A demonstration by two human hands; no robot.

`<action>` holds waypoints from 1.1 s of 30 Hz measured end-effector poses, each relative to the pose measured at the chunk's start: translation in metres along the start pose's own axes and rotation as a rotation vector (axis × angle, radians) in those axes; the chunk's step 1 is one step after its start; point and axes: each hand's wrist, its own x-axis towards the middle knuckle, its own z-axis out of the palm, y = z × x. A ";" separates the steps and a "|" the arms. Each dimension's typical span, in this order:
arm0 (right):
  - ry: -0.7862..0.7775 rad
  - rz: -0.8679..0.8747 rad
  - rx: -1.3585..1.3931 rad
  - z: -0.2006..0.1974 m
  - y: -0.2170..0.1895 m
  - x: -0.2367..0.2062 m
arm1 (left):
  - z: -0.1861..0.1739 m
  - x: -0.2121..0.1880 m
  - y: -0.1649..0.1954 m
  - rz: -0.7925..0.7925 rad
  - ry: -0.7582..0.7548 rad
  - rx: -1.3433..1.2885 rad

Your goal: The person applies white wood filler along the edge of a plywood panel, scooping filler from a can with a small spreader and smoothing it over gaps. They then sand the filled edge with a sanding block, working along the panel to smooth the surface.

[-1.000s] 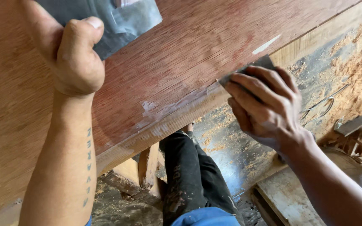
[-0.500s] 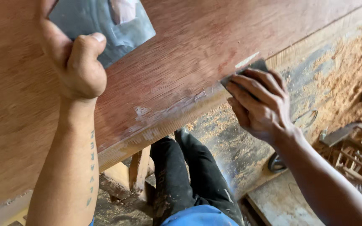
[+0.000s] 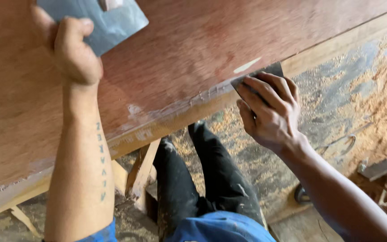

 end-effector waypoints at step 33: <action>-0.186 0.500 0.024 0.029 -0.117 0.039 | -0.061 -0.284 0.071 -0.393 0.252 -0.623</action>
